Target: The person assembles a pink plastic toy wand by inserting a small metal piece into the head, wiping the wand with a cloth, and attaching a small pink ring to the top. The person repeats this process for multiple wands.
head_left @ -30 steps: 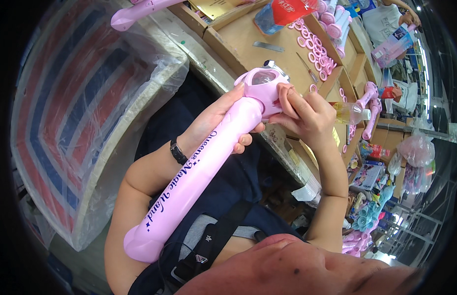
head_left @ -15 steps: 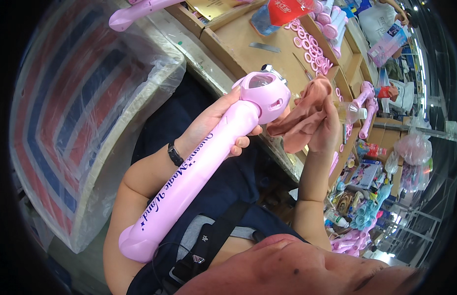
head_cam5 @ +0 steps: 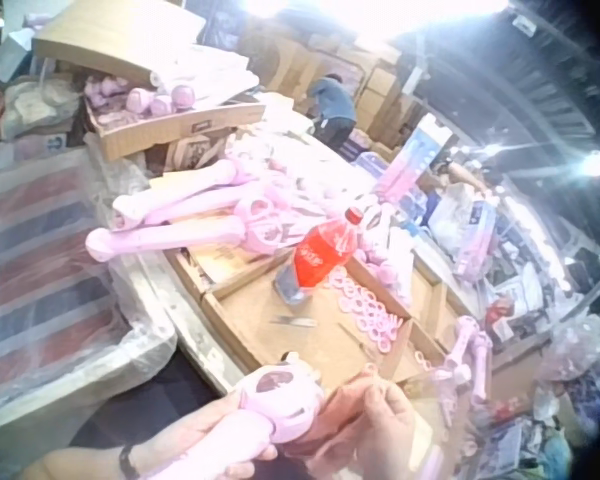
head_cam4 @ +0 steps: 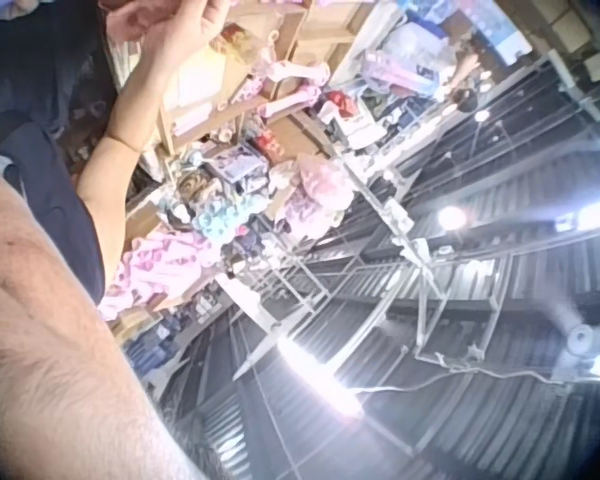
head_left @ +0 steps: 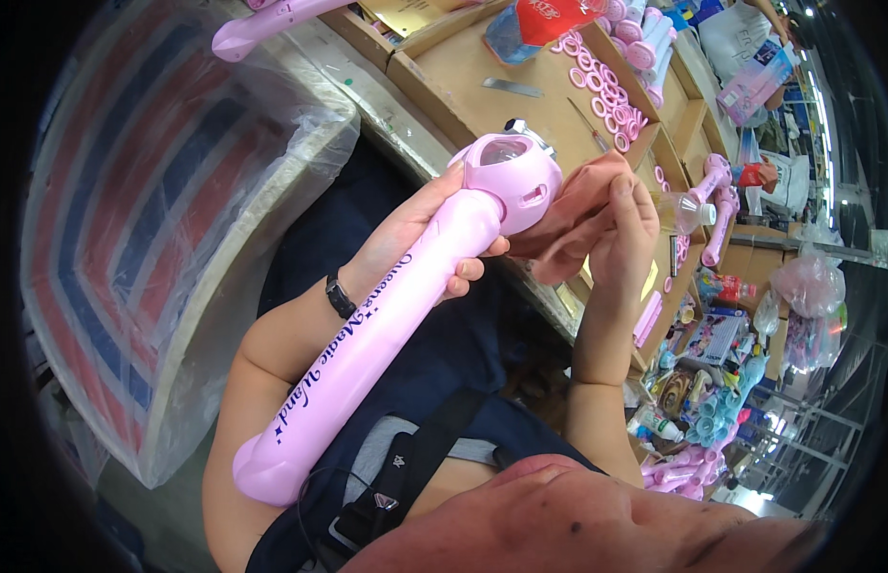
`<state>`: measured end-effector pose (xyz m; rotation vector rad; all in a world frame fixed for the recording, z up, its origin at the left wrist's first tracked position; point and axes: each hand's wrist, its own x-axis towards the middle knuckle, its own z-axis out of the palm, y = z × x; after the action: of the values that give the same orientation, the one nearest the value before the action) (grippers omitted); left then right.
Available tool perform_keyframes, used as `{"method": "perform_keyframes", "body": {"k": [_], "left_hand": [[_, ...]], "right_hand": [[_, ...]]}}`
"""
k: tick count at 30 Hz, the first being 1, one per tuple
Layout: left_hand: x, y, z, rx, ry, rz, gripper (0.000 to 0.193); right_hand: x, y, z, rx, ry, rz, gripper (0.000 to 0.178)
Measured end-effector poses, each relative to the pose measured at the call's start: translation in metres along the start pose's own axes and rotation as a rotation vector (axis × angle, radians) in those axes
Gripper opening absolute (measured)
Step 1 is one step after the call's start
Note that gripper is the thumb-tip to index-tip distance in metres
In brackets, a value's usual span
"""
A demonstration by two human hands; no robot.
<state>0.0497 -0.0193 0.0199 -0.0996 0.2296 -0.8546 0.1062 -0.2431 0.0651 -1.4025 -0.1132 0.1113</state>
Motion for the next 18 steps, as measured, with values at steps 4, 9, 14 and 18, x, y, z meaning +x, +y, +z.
{"method": "perform_keyframes", "body": {"k": [4,9,14,18], "left_hand": [[0.001,0.000,0.000,0.021,-0.007,-0.001,0.054],[0.002,0.000,-0.001,0.014,-0.034,-0.001,0.054],[0.003,0.000,-0.002,0.019,-0.025,0.000,0.055],[0.002,0.000,-0.001,0.020,-0.020,-0.001,0.056]], "right_hand": [[0.008,0.001,0.001,0.327,0.046,0.076,0.044],[0.017,0.007,-0.006,0.793,-0.516,0.015,0.032],[0.017,0.006,-0.006,1.117,-0.392,0.137,0.022],[0.002,-0.001,0.008,0.187,-0.036,-0.038,0.013]]}}
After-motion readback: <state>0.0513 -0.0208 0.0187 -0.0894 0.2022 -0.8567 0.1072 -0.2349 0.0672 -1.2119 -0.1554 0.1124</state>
